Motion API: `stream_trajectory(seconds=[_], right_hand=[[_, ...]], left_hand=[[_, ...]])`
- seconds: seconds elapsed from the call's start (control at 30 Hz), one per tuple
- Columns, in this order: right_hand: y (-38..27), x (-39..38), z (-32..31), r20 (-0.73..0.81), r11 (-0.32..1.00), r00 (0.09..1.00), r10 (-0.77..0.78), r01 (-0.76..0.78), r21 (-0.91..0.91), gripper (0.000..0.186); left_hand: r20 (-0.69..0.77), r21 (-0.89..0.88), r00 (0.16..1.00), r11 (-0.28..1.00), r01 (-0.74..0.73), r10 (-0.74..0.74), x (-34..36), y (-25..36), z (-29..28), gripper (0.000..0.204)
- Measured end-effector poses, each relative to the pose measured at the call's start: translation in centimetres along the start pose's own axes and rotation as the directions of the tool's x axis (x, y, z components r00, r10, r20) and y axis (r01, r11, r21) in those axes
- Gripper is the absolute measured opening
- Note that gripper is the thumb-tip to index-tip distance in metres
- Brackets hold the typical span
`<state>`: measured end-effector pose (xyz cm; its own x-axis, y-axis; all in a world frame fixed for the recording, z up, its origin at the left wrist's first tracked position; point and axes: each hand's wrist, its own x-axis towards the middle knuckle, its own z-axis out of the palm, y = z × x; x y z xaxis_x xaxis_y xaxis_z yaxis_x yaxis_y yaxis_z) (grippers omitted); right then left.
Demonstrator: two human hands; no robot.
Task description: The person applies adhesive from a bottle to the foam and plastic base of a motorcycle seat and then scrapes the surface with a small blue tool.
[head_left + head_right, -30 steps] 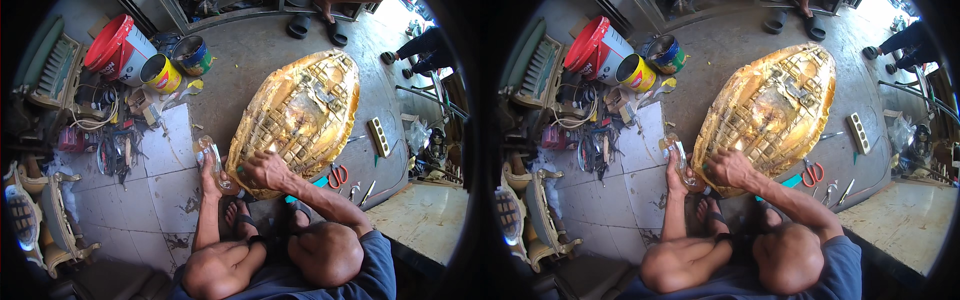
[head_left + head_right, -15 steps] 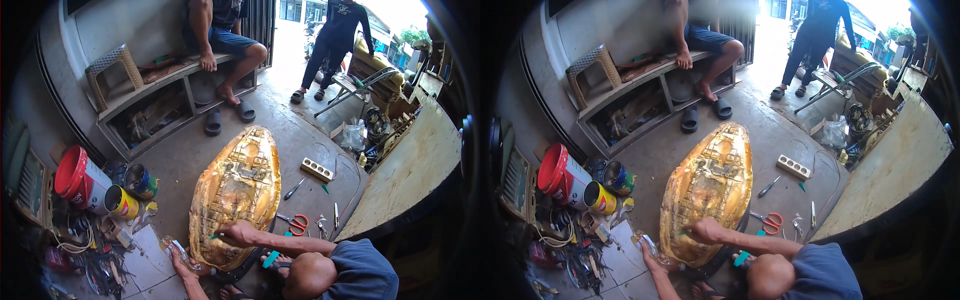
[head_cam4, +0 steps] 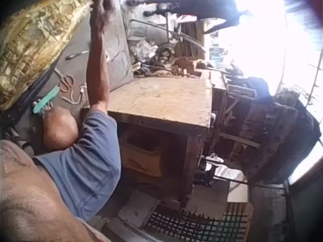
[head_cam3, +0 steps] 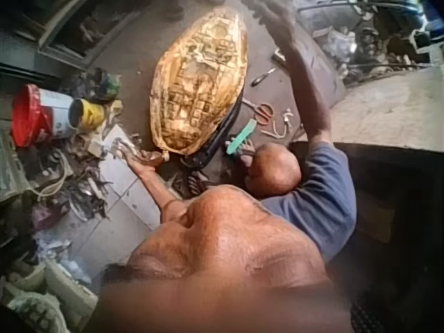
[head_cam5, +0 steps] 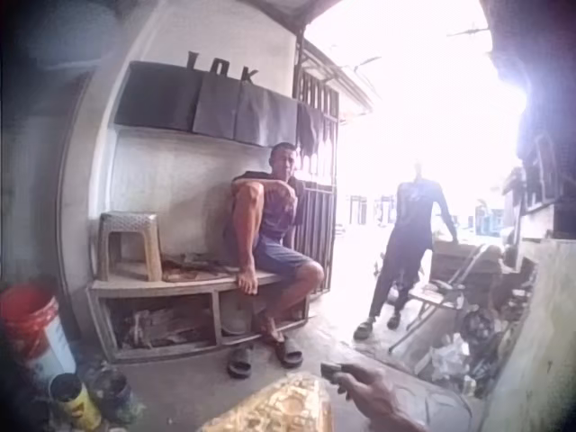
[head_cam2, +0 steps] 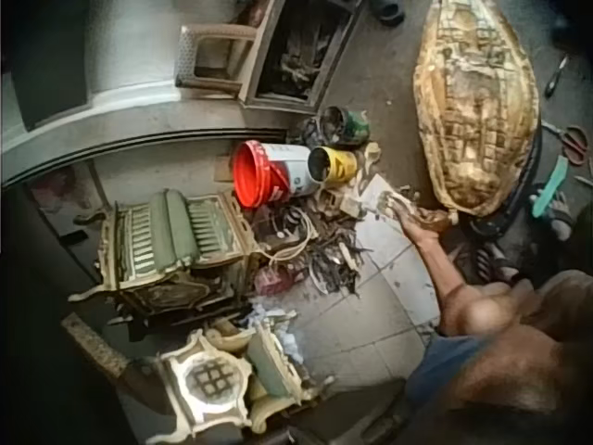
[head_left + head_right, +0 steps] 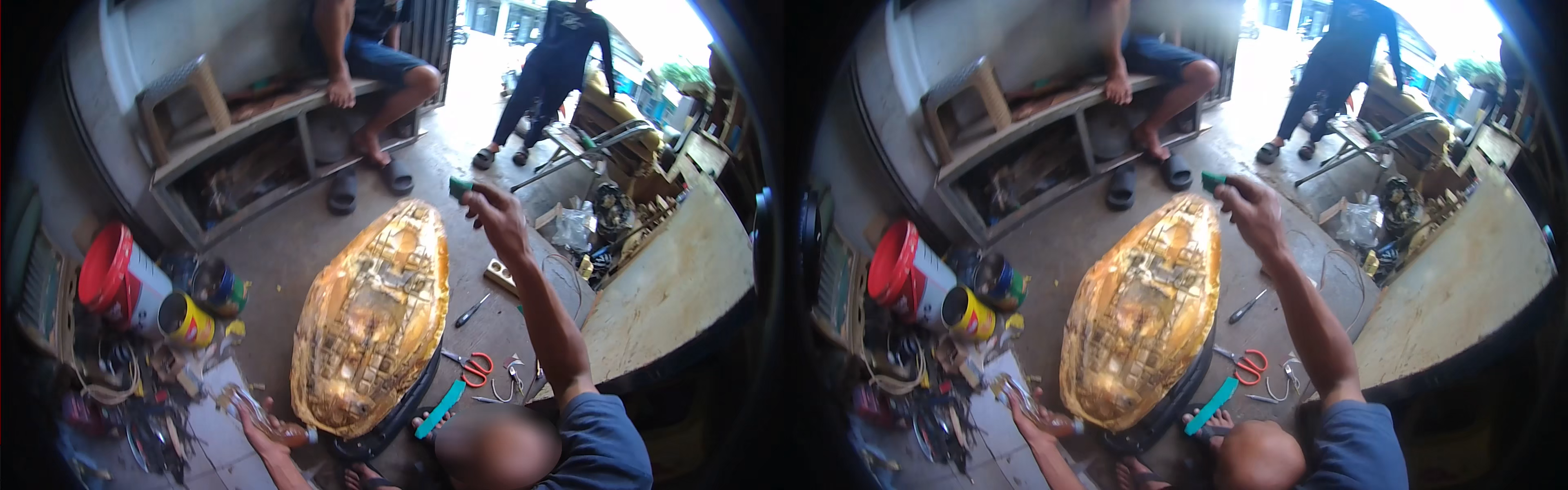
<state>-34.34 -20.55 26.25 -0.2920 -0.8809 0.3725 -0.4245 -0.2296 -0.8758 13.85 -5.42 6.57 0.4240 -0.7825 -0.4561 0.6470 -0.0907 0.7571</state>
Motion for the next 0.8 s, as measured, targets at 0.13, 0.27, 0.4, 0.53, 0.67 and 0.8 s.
stream_trajectory(seconds=[0.13, 0.27, 0.4, 0.53, 0.67, 0.8], right_hand=[[4.1, -10.7, 8.4, 0.369, 0.940, 0.903, 0.218, -0.296, 0.168, 0.033], [4.5, -20.5, 13.7, 0.689, 0.695, 0.576, 0.440, -0.705, 0.146, 0.026], [3.0, -23.4, 16.2, 0.784, 0.701, 0.437, 0.441, -0.713, 0.003, 0.025], [1.0, -23.9, 19.6, 0.839, 0.689, 0.372, 0.396, -0.725, -0.004, 0.025], [1.0, -24.7, 20.4, 0.829, 0.634, 0.346, 0.438, -0.773, -0.013, 0.020], [0.4, -23.9, 20.6, 0.849, 0.643, 0.331, 0.412, -0.766, -0.014, 0.022]], left_hand=[[-0.215, -0.127, 0.976, 0.990, -0.065, 0.036, 0.2, 1.0, 4.5, 0.044], [0.052, -0.307, 0.993, 0.948, -0.086, 0.107, 0.6, 4.1, 4.3, 0.056], [0.052, -0.310, 0.985, 0.941, -0.140, 0.164, -1.6, 3.5, 6.0, 0.052], [0.206, -0.341, 0.958, 0.932, -0.121, 0.199, -1.9, 4.1, 4.1, 0.049], [0.090, -0.228, 0.961, 0.945, -0.235, 0.261, -2.9, 0.9, 6.4, 0.048], [-0.126, 0.204, 0.809, 0.814, -0.545, 0.573, -1.8, 0.6, 4.7, 0.046]])
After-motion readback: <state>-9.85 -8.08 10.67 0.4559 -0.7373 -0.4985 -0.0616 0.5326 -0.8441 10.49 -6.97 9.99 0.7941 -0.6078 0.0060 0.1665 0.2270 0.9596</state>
